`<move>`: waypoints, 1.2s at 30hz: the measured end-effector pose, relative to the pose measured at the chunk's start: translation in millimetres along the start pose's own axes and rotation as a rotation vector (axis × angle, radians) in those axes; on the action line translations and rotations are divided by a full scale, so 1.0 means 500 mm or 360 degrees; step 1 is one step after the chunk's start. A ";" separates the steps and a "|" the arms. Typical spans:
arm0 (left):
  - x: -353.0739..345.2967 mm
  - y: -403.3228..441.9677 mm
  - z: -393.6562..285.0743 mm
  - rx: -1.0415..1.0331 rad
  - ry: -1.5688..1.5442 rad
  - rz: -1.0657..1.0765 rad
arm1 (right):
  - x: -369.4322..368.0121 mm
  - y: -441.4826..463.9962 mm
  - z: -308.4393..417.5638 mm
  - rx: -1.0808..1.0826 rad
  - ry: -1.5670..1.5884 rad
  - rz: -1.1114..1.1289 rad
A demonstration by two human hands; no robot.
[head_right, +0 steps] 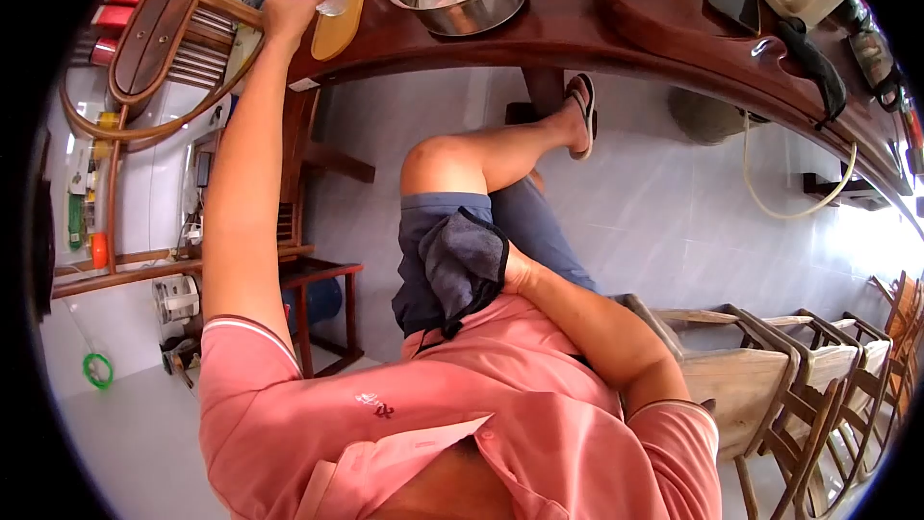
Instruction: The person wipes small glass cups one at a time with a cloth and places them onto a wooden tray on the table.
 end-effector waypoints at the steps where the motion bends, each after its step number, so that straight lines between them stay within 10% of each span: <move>1: 0.015 0.008 -0.029 -0.0139 0.0119 -0.0114 | -0.015 -0.002 0.004 -0.0033 0.0119 -0.0003; 6: 0.042 -0.094 -0.348 -0.0633 -0.0459 0.0354 | -0.031 0.002 0.012 -0.0036 0.0027 0.0057; 14: -0.133 -0.148 -0.432 -0.1080 -0.0482 0.1502 | -0.023 0.012 0.013 0.0025 -0.0071 0.0159; 22: -0.139 -0.156 -0.420 -0.0756 -0.0633 0.1699 | 0.050 0.042 -0.063 0.0231 -0.0157 0.0844; 23: -0.137 -0.157 -0.424 -0.0782 -0.0591 0.1659 | 0.061 -0.006 -0.070 -0.0080 0.0245 0.0067; 24: -0.140 -0.157 -0.418 -0.0730 -0.0651 0.1598 | 0.025 -0.003 -0.049 -0.0065 0.0367 0.0027; 36: -0.143 -0.144 -0.413 -0.0627 -0.0481 0.1598 | -0.027 0.008 -0.024 -0.0047 0.0433 0.0300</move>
Point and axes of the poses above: each hand's wrist, its own y-axis towards the middle knuckle, its own x-axis out of the back of the hand, z = x × y, the point moved 8 cm from there along y, towards the middle knuckle, and after that the axes turned 13 degrees about z, right-handed, at the moved point
